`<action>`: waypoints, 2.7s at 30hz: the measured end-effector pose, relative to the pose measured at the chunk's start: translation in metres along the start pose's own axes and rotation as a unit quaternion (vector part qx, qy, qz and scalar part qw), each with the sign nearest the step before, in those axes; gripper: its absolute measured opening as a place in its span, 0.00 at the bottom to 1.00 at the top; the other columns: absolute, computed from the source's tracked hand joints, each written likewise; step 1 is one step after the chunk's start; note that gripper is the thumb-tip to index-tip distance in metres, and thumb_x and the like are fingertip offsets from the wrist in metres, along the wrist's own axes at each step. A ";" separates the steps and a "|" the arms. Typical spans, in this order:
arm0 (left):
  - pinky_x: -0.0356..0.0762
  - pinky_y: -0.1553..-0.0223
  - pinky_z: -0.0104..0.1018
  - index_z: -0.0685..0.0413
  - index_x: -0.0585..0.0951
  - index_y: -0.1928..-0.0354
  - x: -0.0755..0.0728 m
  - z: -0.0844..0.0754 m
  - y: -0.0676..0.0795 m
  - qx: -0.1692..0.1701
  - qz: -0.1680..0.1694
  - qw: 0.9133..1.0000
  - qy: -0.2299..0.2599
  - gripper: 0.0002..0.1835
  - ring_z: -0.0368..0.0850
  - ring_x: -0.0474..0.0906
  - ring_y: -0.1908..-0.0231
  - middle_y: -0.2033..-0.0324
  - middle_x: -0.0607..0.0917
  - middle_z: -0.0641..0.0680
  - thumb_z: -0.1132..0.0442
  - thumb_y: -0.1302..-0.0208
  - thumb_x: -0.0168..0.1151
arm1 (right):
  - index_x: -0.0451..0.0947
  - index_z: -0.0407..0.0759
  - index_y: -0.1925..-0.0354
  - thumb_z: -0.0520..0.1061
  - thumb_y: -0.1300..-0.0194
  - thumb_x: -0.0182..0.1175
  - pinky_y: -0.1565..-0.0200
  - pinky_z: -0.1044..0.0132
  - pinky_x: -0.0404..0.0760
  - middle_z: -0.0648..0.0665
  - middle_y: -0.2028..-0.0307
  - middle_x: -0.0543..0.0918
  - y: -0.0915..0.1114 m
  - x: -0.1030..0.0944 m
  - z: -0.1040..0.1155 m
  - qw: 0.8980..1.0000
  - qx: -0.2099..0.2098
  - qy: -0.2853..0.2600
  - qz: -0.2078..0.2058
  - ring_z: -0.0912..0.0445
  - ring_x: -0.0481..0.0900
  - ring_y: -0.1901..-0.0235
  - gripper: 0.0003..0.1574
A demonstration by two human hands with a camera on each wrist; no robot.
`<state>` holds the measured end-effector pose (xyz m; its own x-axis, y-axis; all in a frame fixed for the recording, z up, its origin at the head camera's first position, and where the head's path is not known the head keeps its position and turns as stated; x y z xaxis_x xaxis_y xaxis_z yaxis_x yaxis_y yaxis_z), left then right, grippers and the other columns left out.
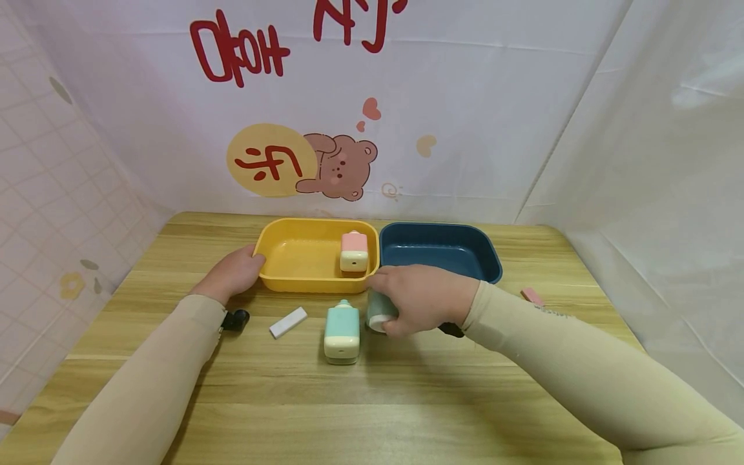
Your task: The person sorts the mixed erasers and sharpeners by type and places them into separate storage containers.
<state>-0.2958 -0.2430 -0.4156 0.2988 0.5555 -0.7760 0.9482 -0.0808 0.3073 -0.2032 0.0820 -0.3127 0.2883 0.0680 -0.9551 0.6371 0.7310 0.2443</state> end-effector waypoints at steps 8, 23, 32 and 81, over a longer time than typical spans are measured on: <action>0.69 0.50 0.48 0.57 0.69 0.29 0.000 0.000 -0.001 0.002 -0.003 1.000 -0.004 0.30 0.54 0.72 0.59 0.59 0.76 0.59 0.47 0.18 0.30 | 0.71 0.43 0.28 0.59 0.36 0.70 0.47 0.63 0.83 0.49 0.40 0.79 -0.005 -0.012 -0.001 0.999 -0.003 0.019 -0.031 0.55 0.79 0.50 0.45; 0.70 0.47 0.52 0.56 0.68 0.27 0.000 0.000 0.000 -0.005 -0.004 1.000 -0.003 0.31 0.55 0.73 0.57 0.55 0.77 0.61 0.47 0.18 0.30 | 0.66 0.45 0.24 0.55 0.35 0.71 0.47 0.61 0.84 0.43 0.32 0.72 -0.016 -0.042 -0.005 0.995 -0.005 0.006 -0.095 0.52 0.80 0.50 0.48; 0.70 0.45 0.55 0.57 0.64 0.23 0.000 0.000 0.000 -0.003 -0.004 1.000 -0.007 0.33 0.57 0.73 0.53 0.50 0.77 0.62 0.46 0.18 0.29 | 0.67 0.44 0.25 0.53 0.35 0.70 0.44 0.59 0.84 0.44 0.30 0.71 -0.033 -0.051 -0.007 0.994 -0.011 0.005 -0.104 0.51 0.80 0.46 0.45; 0.69 0.40 0.59 0.58 0.66 0.24 0.001 -0.001 -0.001 0.011 -0.026 1.000 -0.011 0.33 0.61 0.72 0.46 0.39 0.76 0.65 0.48 0.19 0.29 | 0.50 0.43 0.18 0.54 0.29 0.68 0.28 0.58 0.74 0.42 0.18 0.55 -0.134 -0.020 -0.014 0.996 0.033 -0.051 -0.069 0.52 0.76 0.37 0.54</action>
<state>-0.2963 -0.2412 -0.4160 0.2516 0.5414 -0.8022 0.9644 -0.0702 0.2550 -0.3046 -0.0073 -0.3285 0.2634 -0.1019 -0.9593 0.7206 0.6820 0.1254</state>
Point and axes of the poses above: each hand's wrist, its own y-axis away from the middle knuckle, its own x-axis out of the palm, z = x × y, the point moved 5 cm from there along -y, towards the middle knuckle
